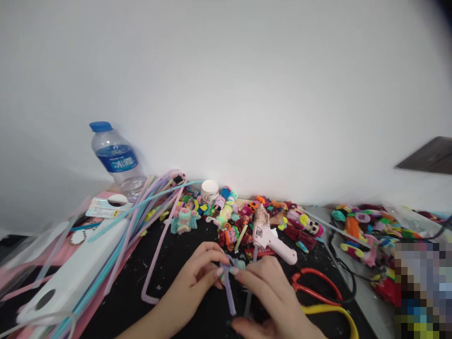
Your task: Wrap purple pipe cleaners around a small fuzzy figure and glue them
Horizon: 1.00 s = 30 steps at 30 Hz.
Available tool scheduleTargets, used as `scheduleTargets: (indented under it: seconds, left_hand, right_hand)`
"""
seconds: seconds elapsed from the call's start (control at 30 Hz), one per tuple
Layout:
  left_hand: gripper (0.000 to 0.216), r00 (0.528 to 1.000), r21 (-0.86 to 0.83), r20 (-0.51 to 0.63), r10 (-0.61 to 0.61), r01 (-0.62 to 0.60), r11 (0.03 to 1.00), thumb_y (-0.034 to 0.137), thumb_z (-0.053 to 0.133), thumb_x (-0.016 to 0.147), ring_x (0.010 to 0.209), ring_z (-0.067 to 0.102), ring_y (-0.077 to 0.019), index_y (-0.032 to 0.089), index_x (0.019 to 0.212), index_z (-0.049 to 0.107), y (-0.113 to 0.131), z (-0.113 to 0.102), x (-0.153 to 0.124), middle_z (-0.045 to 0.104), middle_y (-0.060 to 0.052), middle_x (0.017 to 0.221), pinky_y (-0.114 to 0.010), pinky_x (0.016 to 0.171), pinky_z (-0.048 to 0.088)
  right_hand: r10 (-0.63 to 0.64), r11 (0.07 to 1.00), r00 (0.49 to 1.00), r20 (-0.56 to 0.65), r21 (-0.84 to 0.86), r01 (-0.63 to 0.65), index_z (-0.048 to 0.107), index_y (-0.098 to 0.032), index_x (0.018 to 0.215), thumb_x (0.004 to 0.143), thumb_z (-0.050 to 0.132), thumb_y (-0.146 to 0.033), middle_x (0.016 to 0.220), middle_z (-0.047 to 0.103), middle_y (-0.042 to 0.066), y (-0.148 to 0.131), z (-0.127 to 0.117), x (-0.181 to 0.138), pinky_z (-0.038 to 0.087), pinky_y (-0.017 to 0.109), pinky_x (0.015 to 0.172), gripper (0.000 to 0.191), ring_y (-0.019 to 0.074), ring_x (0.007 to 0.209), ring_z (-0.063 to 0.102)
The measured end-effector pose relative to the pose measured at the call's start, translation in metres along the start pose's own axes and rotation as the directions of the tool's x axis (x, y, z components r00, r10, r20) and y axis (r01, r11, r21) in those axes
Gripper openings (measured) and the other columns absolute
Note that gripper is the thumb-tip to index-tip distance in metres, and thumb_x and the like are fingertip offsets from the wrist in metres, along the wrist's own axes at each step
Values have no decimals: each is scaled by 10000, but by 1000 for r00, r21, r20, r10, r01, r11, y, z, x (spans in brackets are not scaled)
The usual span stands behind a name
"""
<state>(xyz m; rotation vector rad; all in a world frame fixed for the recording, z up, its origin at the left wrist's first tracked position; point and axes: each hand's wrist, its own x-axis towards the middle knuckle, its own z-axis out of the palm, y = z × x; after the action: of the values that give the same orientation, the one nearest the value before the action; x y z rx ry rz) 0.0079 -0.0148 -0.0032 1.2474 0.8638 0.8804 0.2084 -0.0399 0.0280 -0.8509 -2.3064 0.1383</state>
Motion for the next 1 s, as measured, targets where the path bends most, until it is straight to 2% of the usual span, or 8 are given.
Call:
scheduleTargets:
  seconds: [0.1, 0.2, 0.3, 0.43, 0.53, 0.63, 0.8, 1.0]
  left_hand:
    - [114, 1000, 79, 23, 9, -11, 997, 253, 546, 841, 729, 554, -104, 236, 886, 649, 1, 2, -2, 467, -14, 1069, -238, 697, 463]
    - [115, 998, 55, 54, -11, 8, 998, 260, 548, 839, 714, 556, -104, 220, 884, 646, 1, 3, -2, 472, -19, 1059, -240, 684, 471]
    - [126, 997, -56, 67, -45, 49, 997, 292, 581, 820, 695, 590, -113, 201, 884, 640, 0, 4, 0, 462, -32, 1078, -256, 655, 487]
    - [139, 992, -218, 75, -104, 118, 969, 301, 617, 801, 661, 629, -124, 193, 890, 624, -1, 2, 2, 504, -46, 1091, -265, 618, 484]
    - [158, 982, -323, 90, -165, 185, 928, 285, 617, 812, 663, 628, -128, 183, 931, 602, 0, 2, 2, 604, -45, 931, -261, 637, 480]
    - [194, 971, -398, 111, -214, 241, 885, 268, 623, 814, 655, 627, -125, 173, 979, 587, 1, 2, 1, 628, -24, 795, -259, 654, 479]
    - [203, 953, -441, 169, -253, 302, 845, 260, 636, 807, 646, 623, -115, 165, 981, 594, 5, 3, -2, 621, -21, 806, -243, 631, 467]
    - [204, 946, -453, 171, -277, 325, 830, 267, 658, 787, 665, 609, -113, 173, 962, 612, 9, 4, -3, 598, -19, 855, -255, 656, 461]
  right_hand:
    - [-122, 992, 991, -63, 12, 123, 561, -105, 1094, 878, 542, -382, 763, 642, 75, -6, 7, 6, 436, 318, 620, 352, 184, 688, 567]
    - [-108, 993, 982, -156, 25, 113, 606, -134, 962, 842, 561, -167, 685, 649, 48, -7, 12, 6, 414, 288, 559, 132, 155, 602, 554]
    - [-11, 996, 987, -162, 88, 26, 593, -154, 966, 778, 538, -29, 717, 666, 50, -7, 12, 2, 430, 282, 565, 233, 149, 611, 567]
    - [115, 986, 982, -147, 133, -96, 587, -179, 1009, 785, 543, -11, 754, 675, 56, -6, 10, -3, 454, 286, 582, 284, 158, 637, 585]
    - [195, 976, 967, -163, 132, -174, 612, -185, 961, 805, 548, -37, 722, 670, 50, -4, 11, -4, 458, 273, 564, 225, 161, 624, 595]
    - [290, 949, 950, -116, 165, -269, 646, -168, 896, 832, 529, -71, 681, 653, 51, -2, 12, -5, 465, 258, 563, 165, 162, 616, 599]
    - [422, 882, 906, -35, 247, -401, 681, -173, 853, 853, 515, -116, 686, 645, 44, 2, 13, -5, 457, 233, 560, 175, 152, 620, 602]
    - [463, 851, 886, -15, 285, -441, 685, -182, 853, 855, 515, -116, 711, 651, 40, 3, 16, -5, 454, 226, 583, 183, 151, 645, 607]
